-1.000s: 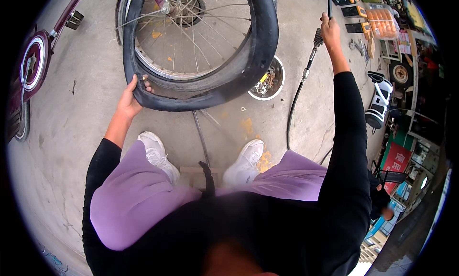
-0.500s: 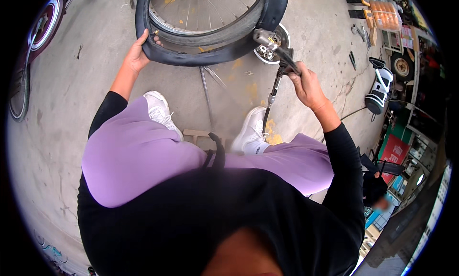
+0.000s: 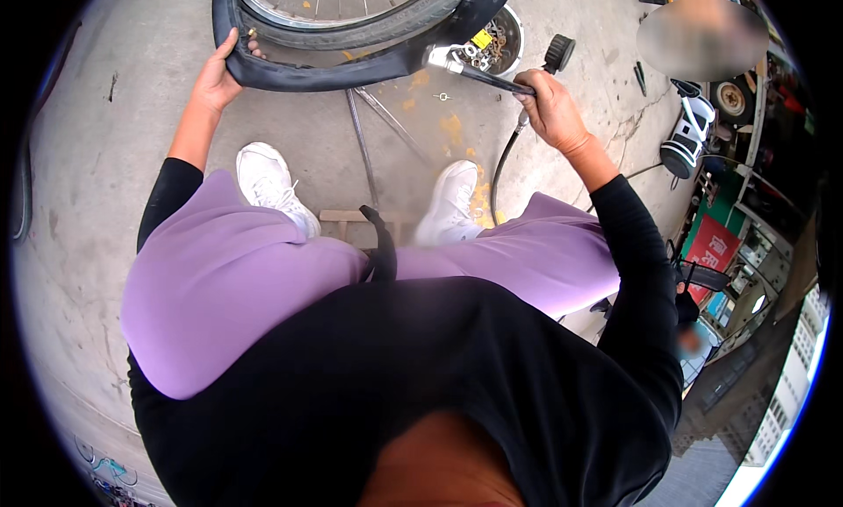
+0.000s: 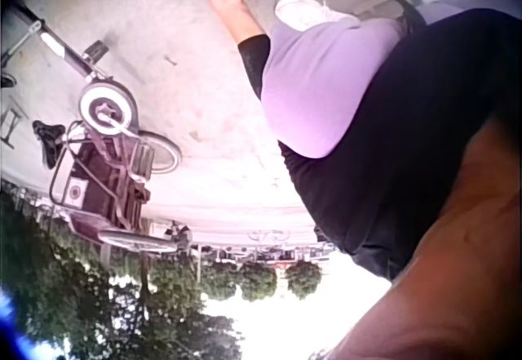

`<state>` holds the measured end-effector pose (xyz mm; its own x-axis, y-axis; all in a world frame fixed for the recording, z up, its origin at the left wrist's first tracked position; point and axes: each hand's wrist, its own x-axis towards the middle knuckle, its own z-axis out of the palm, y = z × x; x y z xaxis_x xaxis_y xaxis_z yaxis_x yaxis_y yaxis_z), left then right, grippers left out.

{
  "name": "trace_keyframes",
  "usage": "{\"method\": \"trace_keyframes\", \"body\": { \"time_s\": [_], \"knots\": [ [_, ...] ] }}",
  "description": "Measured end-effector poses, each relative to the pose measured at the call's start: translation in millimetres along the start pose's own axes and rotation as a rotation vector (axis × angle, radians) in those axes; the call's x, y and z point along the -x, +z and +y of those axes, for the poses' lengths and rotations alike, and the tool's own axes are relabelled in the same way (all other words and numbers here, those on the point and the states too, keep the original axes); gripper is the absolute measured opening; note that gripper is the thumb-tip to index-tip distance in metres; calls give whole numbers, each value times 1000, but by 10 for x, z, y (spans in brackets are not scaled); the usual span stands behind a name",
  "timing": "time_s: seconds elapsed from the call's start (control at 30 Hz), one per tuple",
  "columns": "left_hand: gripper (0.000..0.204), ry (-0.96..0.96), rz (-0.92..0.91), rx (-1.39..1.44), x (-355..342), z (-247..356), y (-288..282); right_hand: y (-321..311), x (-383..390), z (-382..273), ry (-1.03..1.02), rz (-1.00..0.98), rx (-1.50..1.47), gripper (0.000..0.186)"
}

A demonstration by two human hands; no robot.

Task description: The person removes a bicycle inner tube from a tire, inflates it with a pump, and submerges it in a bucket of water to locate a leak. They then apply a patch to the tube and use a soldering iron to heat the patched area.

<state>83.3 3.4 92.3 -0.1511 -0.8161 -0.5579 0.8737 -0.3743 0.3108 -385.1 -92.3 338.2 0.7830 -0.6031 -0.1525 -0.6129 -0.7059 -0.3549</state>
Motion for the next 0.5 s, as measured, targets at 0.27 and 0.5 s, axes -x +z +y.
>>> {"method": "trace_keyframes", "body": {
  "time_s": [0.27, 0.5],
  "knots": [
    [33, -1, 88, -5, 51, 24, 27, 942, -249, -928, -143, -87, -346, 25],
    [35, 25, 63, -11, 124, -5, 69, 1294, -579, -1690, -317, -217, -494, 27]
  ]
}}
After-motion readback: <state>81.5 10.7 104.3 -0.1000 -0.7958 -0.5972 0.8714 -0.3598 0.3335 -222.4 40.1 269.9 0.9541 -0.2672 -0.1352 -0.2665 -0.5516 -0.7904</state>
